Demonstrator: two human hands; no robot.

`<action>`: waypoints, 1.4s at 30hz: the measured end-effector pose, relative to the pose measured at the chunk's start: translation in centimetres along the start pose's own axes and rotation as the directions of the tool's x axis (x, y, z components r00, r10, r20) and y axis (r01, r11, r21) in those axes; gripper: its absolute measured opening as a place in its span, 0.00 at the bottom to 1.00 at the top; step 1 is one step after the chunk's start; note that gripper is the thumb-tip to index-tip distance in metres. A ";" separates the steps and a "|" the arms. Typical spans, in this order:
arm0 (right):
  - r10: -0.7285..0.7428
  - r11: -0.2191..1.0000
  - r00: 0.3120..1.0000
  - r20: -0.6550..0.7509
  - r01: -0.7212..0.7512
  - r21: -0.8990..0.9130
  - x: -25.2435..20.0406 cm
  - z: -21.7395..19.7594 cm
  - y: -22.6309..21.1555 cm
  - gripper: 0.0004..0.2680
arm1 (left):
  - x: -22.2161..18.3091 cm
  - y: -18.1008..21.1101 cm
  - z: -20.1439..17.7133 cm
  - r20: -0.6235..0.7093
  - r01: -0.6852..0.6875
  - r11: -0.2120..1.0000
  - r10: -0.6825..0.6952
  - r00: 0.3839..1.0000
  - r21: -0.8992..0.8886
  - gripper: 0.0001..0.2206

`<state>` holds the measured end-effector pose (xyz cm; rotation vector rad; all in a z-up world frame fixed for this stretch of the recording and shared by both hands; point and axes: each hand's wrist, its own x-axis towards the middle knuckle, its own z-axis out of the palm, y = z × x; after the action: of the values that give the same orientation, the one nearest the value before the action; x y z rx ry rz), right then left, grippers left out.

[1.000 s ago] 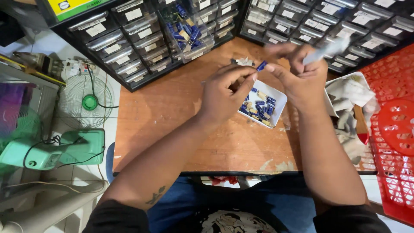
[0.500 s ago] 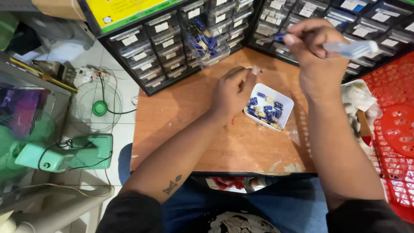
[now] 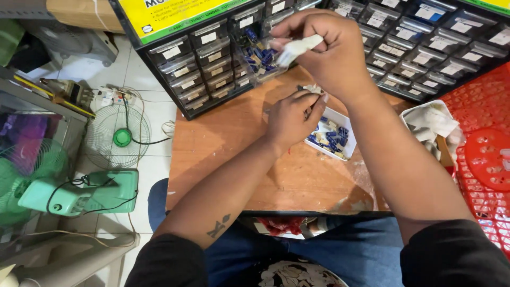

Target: Cleaning small electronic connectors with a toothbrush and cleaning solution

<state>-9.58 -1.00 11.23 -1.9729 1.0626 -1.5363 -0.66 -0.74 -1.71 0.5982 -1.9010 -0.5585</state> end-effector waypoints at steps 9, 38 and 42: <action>-0.142 0.977 0.983 0.117 0.158 -0.145 -0.2 -1.0 0.5 0.22 | 0.0 -0.2 -0.1 0.042 0.006 1.000 -0.006 0.999 0.008 0.13; 0.351 0.795 0.866 0.357 -0.074 -0.602 -5.6 -4.0 16.0 0.14 | -0.9 2.8 -1.6 -0.031 -0.591 0.805 0.592 0.805 0.046 0.13; 0.255 0.852 0.903 0.346 -0.041 -0.522 -5.2 -5.6 14.0 0.13 | -1.4 2.6 -0.8 0.032 -0.572 0.821 0.571 0.820 -0.010 0.12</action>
<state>-19.75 -4.90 -0.46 -2.3343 1.4938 -0.7464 0.19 2.11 -0.76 -0.0078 -1.9856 -0.1717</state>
